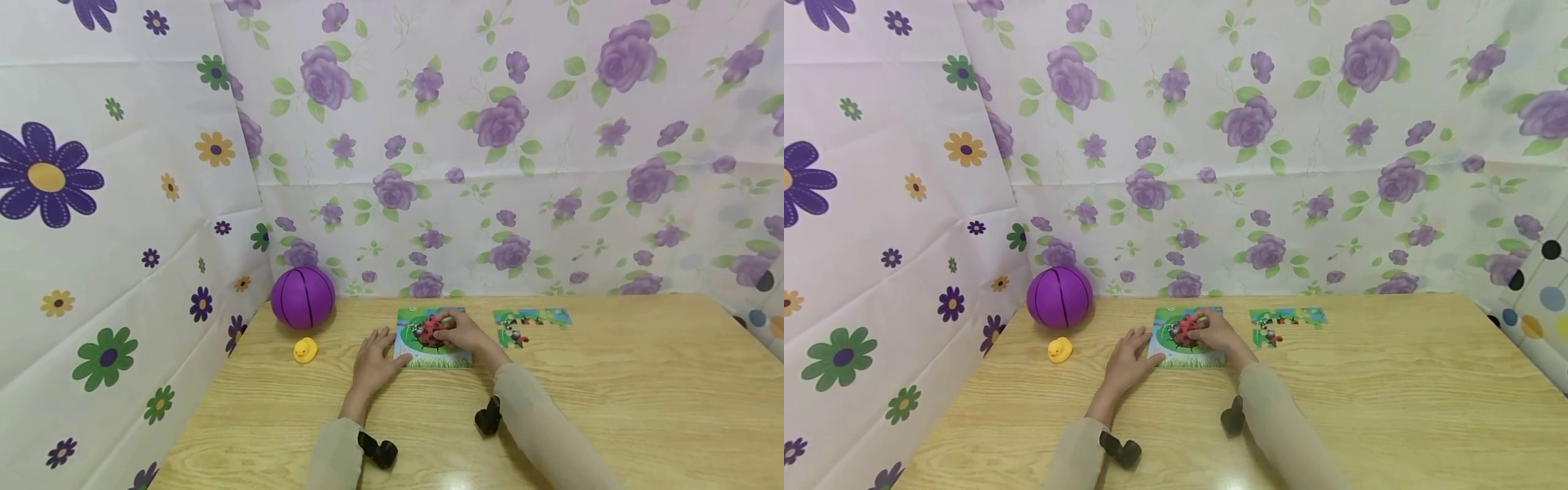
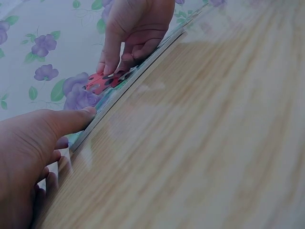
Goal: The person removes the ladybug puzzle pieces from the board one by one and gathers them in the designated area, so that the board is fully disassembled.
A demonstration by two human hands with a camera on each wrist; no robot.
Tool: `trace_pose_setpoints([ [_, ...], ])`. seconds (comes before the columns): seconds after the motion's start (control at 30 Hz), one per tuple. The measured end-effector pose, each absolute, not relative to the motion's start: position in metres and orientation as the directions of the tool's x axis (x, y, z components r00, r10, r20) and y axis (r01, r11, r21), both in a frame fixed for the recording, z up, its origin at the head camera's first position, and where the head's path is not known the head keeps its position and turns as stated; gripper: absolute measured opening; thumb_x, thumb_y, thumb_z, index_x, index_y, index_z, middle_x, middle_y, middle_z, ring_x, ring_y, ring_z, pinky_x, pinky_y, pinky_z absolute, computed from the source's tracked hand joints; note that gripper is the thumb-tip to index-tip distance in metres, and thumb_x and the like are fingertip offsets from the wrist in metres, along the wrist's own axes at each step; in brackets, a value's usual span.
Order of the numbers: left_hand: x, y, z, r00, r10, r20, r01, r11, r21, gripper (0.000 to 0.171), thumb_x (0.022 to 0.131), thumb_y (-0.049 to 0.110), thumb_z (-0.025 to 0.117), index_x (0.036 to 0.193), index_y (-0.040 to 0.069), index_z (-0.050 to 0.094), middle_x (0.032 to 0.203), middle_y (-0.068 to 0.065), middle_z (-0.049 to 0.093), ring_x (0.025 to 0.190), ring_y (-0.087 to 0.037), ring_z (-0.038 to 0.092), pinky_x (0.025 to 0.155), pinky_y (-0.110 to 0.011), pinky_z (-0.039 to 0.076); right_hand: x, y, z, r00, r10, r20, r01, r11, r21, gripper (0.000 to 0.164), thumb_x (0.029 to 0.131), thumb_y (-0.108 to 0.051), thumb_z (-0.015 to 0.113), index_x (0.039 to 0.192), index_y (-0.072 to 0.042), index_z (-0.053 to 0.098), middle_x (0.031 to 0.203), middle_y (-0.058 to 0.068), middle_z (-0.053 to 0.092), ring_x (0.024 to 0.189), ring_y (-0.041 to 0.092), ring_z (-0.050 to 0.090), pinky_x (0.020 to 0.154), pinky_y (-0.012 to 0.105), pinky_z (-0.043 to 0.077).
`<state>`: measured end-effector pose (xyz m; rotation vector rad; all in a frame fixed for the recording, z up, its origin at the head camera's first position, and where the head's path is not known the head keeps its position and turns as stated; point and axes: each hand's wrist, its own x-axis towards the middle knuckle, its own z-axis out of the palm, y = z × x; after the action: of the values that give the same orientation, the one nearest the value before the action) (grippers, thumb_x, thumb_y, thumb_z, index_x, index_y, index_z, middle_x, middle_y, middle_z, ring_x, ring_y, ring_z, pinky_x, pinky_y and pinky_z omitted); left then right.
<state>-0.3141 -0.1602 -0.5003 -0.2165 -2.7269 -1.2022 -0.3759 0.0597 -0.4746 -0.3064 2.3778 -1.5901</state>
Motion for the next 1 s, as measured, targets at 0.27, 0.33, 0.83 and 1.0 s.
trace_pose_setpoints([
  [0.27,-0.312,-0.16,-0.499,-0.979,0.068,0.192,0.188,0.666,0.722,0.065,0.086,0.037,0.073,0.137,0.002,0.055,0.153,-0.016,0.042,0.149,-0.038,0.026,0.126,-0.052,0.015,-0.376,0.058,-0.479,-0.962,-0.242,-0.127,0.039,0.336,-0.941,0.026,0.101,-0.01,0.05,0.124,0.002,0.053,0.097,0.012,0.064,0.065,0.01,0.056,0.059,0.022,0.05],
  [0.33,-0.313,-0.16,-0.499,-0.978,0.068,0.197,0.191,0.67,0.718,0.065,0.085,0.037,0.073,0.137,0.002,0.055,0.153,-0.017,0.042,0.148,-0.038,0.026,0.126,-0.053,0.015,-0.377,0.059,-0.48,-0.964,-0.231,-0.133,0.052,0.325,-0.944,0.026,0.102,-0.011,0.049,0.124,0.002,0.053,0.097,0.011,0.065,0.065,0.01,0.056,0.059,0.022,0.051],
  [0.83,-0.313,-0.158,-0.497,-0.977,0.068,0.2,0.193,0.669,0.718,0.064,0.085,0.037,0.073,0.137,0.003,0.056,0.153,-0.017,0.042,0.148,-0.038,0.027,0.126,-0.052,0.016,-0.377,0.079,-0.476,-0.979,-0.186,-0.089,0.066,0.129,-0.989,0.03,0.101,-0.01,0.051,0.128,0.002,0.052,0.091,0.002,0.062,0.071,0.008,0.058,0.063,0.021,0.053],
  [1.0,-0.312,-0.157,-0.497,-0.979,0.059,0.196,0.184,0.67,0.719,0.065,0.085,0.037,0.073,0.137,0.002,0.056,0.153,-0.017,0.042,0.148,-0.038,0.027,0.126,-0.053,0.016,-0.38,0.101,-0.472,-0.983,-0.171,-0.066,0.036,0.169,-0.985,0.03,0.101,-0.012,0.052,0.127,0.004,0.053,0.095,0.004,0.065,0.076,0.009,0.059,0.068,0.023,0.054],
])
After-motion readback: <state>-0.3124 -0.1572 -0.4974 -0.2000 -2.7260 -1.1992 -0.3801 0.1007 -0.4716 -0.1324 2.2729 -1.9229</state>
